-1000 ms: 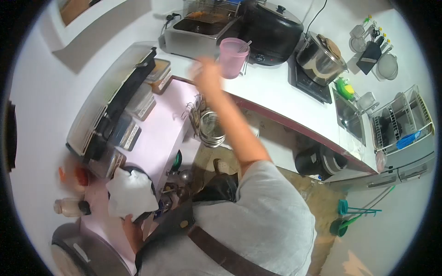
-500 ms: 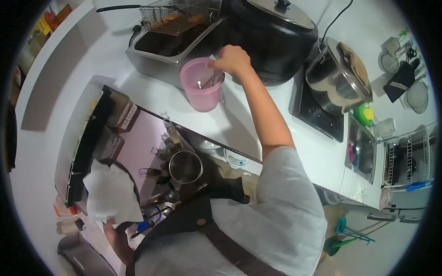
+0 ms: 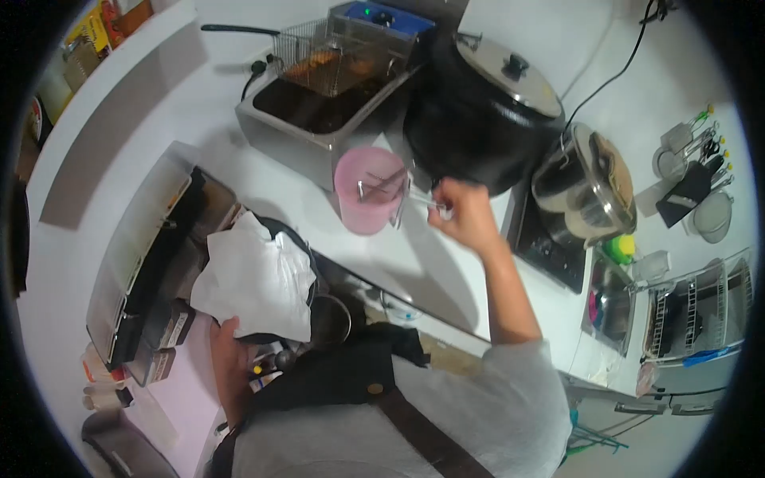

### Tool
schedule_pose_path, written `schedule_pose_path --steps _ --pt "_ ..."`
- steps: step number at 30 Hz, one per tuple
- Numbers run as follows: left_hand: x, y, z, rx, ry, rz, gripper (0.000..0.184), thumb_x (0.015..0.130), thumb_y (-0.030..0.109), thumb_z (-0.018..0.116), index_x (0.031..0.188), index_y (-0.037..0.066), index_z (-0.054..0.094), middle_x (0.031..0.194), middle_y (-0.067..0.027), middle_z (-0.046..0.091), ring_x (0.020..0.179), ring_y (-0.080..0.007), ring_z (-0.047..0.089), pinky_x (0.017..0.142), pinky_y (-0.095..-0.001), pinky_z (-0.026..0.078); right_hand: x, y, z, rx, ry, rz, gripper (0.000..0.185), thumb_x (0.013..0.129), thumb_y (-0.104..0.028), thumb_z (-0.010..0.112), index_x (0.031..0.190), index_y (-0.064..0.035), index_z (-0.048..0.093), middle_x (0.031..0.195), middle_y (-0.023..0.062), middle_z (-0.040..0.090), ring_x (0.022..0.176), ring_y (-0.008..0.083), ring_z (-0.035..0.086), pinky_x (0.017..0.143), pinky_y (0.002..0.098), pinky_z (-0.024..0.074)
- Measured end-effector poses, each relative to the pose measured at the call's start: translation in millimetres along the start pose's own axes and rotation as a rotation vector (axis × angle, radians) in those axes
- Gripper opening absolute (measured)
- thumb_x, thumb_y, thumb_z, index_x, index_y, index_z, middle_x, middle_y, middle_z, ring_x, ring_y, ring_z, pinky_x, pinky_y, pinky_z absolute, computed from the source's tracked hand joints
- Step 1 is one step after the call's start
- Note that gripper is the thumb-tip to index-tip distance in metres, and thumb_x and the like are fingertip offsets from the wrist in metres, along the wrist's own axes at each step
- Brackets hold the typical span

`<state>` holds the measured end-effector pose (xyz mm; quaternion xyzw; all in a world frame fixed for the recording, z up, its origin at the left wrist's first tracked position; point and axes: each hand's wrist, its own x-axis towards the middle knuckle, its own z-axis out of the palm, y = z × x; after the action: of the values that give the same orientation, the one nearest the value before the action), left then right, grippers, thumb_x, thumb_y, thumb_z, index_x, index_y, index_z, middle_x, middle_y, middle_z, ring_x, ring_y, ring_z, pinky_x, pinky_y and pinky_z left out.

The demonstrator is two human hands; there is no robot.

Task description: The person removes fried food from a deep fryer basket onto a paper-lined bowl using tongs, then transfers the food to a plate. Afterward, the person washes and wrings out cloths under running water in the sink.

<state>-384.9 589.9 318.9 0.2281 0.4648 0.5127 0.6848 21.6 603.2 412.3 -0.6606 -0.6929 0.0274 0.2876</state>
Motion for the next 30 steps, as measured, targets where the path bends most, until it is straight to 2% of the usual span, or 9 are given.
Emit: schedule_pose_path --steps 5,10,11,13,16,19,21,23,30 --pt "12 11 4 0.027 0.017 0.001 0.044 0.079 0.003 0.042 0.122 0.000 0.034 0.108 -0.0170 0.050 0.091 -0.0265 0.057 0.068 -0.0371 0.052 -20 -7 -2 0.283 0.279 0.104 0.013 0.061 -0.004 0.064 0.069 0.0010 0.054 0.064 0.0104 0.059 0.058 0.0125 0.059 0.054 0.0240 0.0466" --pt "27 16 4 0.120 -0.016 0.029 0.040 0.079 0.005 0.042 0.119 0.000 0.037 0.099 -0.0142 0.054 0.078 -0.0218 0.059 0.052 -0.0302 0.050 2 2 -11 0.244 -0.130 0.168 0.010 0.065 0.002 0.059 0.070 0.0018 0.050 0.072 0.0083 0.060 0.067 0.0095 0.058 0.060 0.0216 0.0450" --pt "26 19 13 0.117 0.002 0.040 0.039 0.079 0.005 0.042 0.118 0.000 0.038 0.097 -0.0131 0.055 0.075 -0.0204 0.059 0.049 -0.0293 0.048 15 0 -24 0.278 -0.187 0.096 0.016 0.067 0.012 0.052 0.082 0.0054 0.056 0.089 0.0100 0.061 0.074 0.0090 0.056 0.067 0.0217 0.0461" --pt "24 22 23 0.115 0.023 0.056 0.038 0.079 0.006 0.042 0.117 0.000 0.038 0.095 -0.0121 0.055 0.072 -0.0191 0.059 0.046 -0.0283 0.046 48 -20 -56 0.405 -0.036 0.060 0.039 0.070 0.007 0.049 0.108 0.0011 0.057 0.104 0.0111 0.059 0.075 0.0098 0.055 0.070 0.0225 0.0452" --pt "20 28 37 0.084 0.022 0.077 0.038 0.079 0.006 0.043 0.116 -0.001 0.039 0.096 -0.0125 0.055 0.075 -0.0198 0.059 0.051 -0.0290 0.048 122 -40 -96 -0.156 0.248 -0.073 0.034 0.075 -0.003 0.054 0.108 0.0003 0.057 0.093 0.0124 0.063 0.076 0.0108 0.057 0.073 0.0250 0.0452" --pt "16 36 52 0.082 0.057 0.062 0.038 0.079 0.005 0.043 0.116 -0.001 0.039 0.100 -0.0134 0.053 0.081 -0.0208 0.058 0.056 -0.0297 0.049 232 -19 -82 -0.302 0.328 -0.336 0.036 0.066 -0.008 0.060 0.102 -0.0057 0.061 0.083 0.0157 0.062 0.072 0.0263 0.061 0.068 0.0329 0.0472" --pt "14 33 49 0.067 0.058 0.099 0.039 0.079 0.006 0.043 0.117 -0.001 0.038 0.104 -0.0144 0.051 0.087 -0.0226 0.057 0.064 -0.0325 0.051 305 9 -53 -0.257 0.120 -0.493 0.030 0.063 -0.006 0.061 0.093 -0.0043 0.063 0.084 0.0156 0.062 0.077 0.0316 0.059 0.072 0.0363 0.0474" --pt "16 25 37 0.041 0.096 0.119 0.041 0.079 0.006 0.044 0.118 -0.001 0.037 0.105 -0.0144 0.051 0.088 -0.0232 0.056 0.064 -0.0331 0.051 360 35 -21 -0.519 -0.110 -0.755 0.029 0.062 -0.003 0.057 0.090 0.0006 0.062 0.095 0.0160 0.061 0.082 0.0311 0.059 0.074 0.0349 0.0472" --pt "-6 32 41 0.031 0.248 0.039 0.051 0.076 0.007 0.046 0.124 0.002 0.031 0.108 -0.0132 0.048 0.089 -0.0234 0.056 0.059 -0.0316 0.054 402 42 22 -0.572 -0.449 -0.799 0.029 0.061 -0.001 0.061 0.090 -0.0003 0.062 0.094 0.0135 0.062 0.086 0.0297 0.058 0.074 0.0353 0.0474"
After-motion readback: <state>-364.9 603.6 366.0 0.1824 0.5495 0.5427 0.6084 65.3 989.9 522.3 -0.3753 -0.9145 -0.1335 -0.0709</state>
